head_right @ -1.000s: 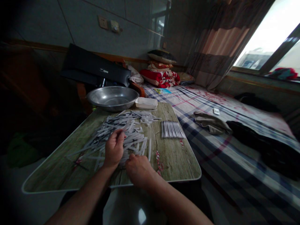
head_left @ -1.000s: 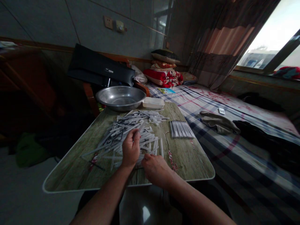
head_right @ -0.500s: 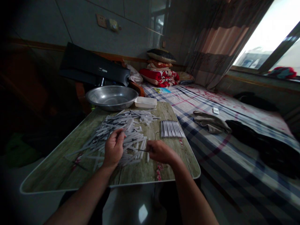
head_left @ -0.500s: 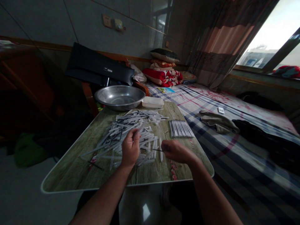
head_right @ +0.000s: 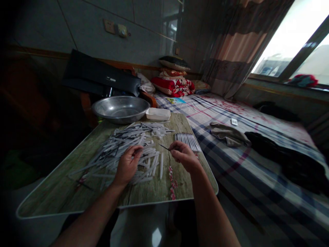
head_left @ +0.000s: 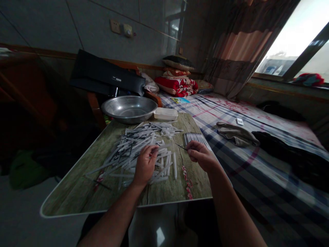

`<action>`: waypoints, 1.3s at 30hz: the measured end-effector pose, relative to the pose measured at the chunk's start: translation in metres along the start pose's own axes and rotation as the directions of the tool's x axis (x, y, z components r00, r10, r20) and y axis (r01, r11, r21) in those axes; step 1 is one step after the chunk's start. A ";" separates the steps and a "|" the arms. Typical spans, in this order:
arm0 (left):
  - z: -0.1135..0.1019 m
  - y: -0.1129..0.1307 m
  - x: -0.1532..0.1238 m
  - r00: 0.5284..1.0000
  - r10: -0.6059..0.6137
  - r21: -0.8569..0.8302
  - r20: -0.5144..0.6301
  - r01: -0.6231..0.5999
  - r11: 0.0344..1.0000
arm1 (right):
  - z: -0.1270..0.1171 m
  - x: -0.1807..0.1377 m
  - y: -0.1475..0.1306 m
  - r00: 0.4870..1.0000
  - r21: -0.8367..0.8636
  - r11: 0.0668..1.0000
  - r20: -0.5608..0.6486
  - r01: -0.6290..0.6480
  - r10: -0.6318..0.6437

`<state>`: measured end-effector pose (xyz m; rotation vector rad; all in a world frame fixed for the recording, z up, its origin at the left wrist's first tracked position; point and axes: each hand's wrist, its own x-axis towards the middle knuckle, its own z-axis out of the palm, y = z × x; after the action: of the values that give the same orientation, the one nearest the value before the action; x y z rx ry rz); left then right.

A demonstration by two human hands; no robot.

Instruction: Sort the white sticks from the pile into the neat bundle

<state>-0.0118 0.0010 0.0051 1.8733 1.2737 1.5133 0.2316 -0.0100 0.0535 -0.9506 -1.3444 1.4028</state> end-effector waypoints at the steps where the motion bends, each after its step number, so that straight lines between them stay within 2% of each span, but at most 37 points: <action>1: 0.000 0.000 0.000 1.000 0.009 0.003 -0.001 -0.009 1.000 | -0.001 0.000 0.000 1.000 -0.005 1.000 0.005 -0.010 0.010; 9: 0.001 -0.002 -0.001 0.997 0.070 0.052 0.031 -0.072 0.996 | -0.005 0.000 0.002 0.995 -0.024 0.996 0.041 -0.091 0.092; 16: 0.003 0.002 -0.001 0.976 0.193 0.127 0.103 -0.205 0.970 | -0.022 -0.003 -0.002 0.982 -0.092 0.983 0.090 -0.160 0.168; 21: 0.006 0.004 -0.002 0.959 0.225 0.102 0.171 -0.244 0.964 | -0.027 -0.002 -0.003 0.995 0.073 0.992 0.004 -0.101 0.101; 25: 0.006 0.005 -0.002 0.963 0.186 0.080 0.195 -0.205 0.976 | -0.019 0.002 -0.004 1.000 0.196 0.981 0.006 0.011 -0.013; 27: 0.006 0.007 -0.003 0.968 0.148 0.056 0.204 -0.162 0.985 | -0.012 0.004 -0.004 0.999 0.240 0.971 0.018 0.026 -0.031; 30: 0.005 0.009 -0.003 0.968 0.100 0.025 0.229 -0.109 0.994 | 0.001 0.006 0.000 0.999 0.274 0.962 0.029 0.009 -0.018; 34: 0.005 0.010 -0.005 0.960 0.103 -0.014 0.261 -0.103 0.995 | 0.019 0.011 0.010 1.000 0.282 0.959 0.029 -0.009 0.001; 39: 0.004 0.008 -0.006 0.946 0.090 -0.076 0.313 -0.069 0.995 | 0.036 0.018 0.020 0.994 0.370 0.922 0.054 -0.112 0.099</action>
<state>-0.0049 -0.0068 0.0069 2.0457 1.0027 1.2116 0.1906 -0.0009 0.0389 -0.7533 -1.0091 1.6901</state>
